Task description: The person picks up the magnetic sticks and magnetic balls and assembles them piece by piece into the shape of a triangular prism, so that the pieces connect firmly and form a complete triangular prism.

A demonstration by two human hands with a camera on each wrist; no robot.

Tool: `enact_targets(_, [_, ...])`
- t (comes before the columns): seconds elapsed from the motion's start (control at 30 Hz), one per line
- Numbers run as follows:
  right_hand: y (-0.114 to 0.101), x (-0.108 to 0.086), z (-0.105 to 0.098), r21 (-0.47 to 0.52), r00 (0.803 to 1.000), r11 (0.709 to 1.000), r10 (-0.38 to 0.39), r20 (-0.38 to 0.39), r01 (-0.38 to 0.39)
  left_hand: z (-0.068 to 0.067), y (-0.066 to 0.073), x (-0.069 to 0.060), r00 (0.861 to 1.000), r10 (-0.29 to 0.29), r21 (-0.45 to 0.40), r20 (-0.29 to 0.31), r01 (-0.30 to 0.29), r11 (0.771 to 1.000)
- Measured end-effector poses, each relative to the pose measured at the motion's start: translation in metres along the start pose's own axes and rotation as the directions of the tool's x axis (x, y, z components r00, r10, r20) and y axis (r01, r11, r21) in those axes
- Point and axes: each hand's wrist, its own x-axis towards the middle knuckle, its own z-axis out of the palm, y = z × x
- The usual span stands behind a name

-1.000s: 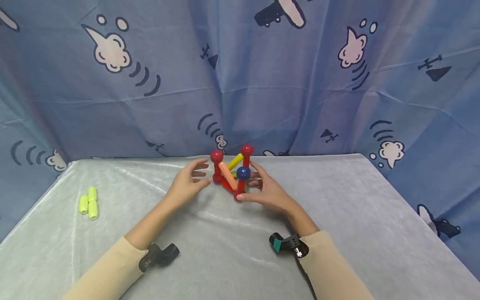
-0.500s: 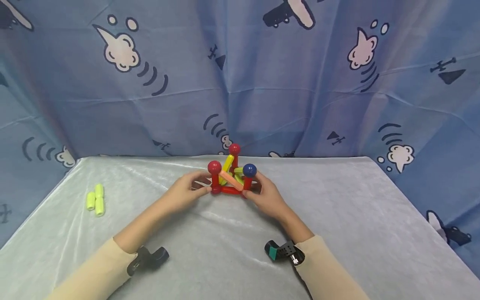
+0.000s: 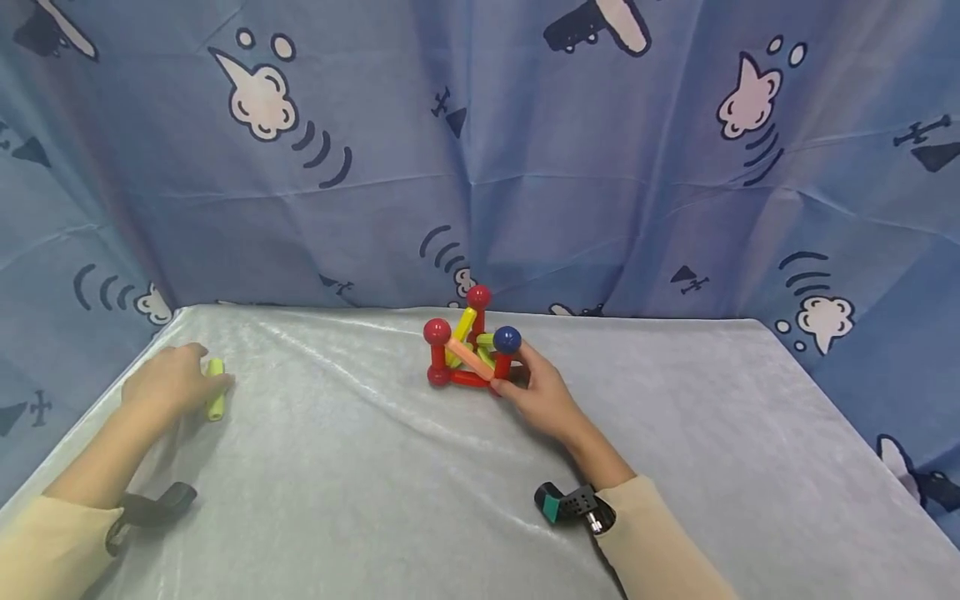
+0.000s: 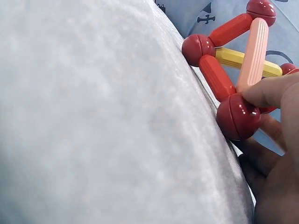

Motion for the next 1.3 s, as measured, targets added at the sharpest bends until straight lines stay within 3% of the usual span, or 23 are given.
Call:
enact_targets(0.13, [0.0,0.0,0.001,-0.004,1.0,1.0,0.018,-0.004,-0.018,0.002,-0.012,0.007,0.996,-0.015,-0.013,0.09,0.016,1.0])
enact_targets(0.3, [0.002,0.0,0.002,0.021,1.0,1.0,0.01,-0.006,-0.01,0.005,-0.012,0.014,0.996,0.001,-0.026,0.088,0.001,1.0])
enact_targets(0.4, [0.003,0.0,0.003,0.023,1.0,1.0,0.001,-0.005,-0.001,0.007,-0.01,0.017,0.997,0.026,-0.047,0.069,-0.023,0.999])
enact_targets(0.53, [0.004,0.0,0.003,0.01,1.0,1.0,0.015,-0.004,-0.015,0.01,-0.004,0.02,0.993,0.119,-0.132,0.004,-0.118,0.984])
enact_targets(0.67, [0.005,0.0,0.003,0.003,1.0,1.0,0.014,-0.004,-0.014,0.015,0.003,0.022,0.976,0.198,-0.22,-0.095,-0.214,0.952])
enact_targets(0.77, [0.005,-0.001,0.003,0.0,1.0,1.0,-0.005,-0.008,0.005,0.019,0.008,0.024,0.962,0.246,-0.24,-0.12,-0.268,0.933])
enact_targets(0.9, [0.005,-0.002,0.002,-0.006,1.0,1.0,-0.003,-0.01,0.003,0.026,0.016,0.025,0.947,0.311,-0.208,-0.08,-0.321,0.924])
enact_targets(1.03, [0.003,-0.002,0.002,-0.019,1.0,0.999,0.026,-0.009,-0.026,0.029,0.022,0.026,0.94,0.335,-0.156,-0.067,-0.341,0.927])
enact_targets(1.3, [0.002,-0.003,0.001,-0.01,1.0,1.0,0.027,-0.008,-0.028,0.022,0.024,0.03,0.947,0.32,-0.146,-0.013,-0.318,0.937])
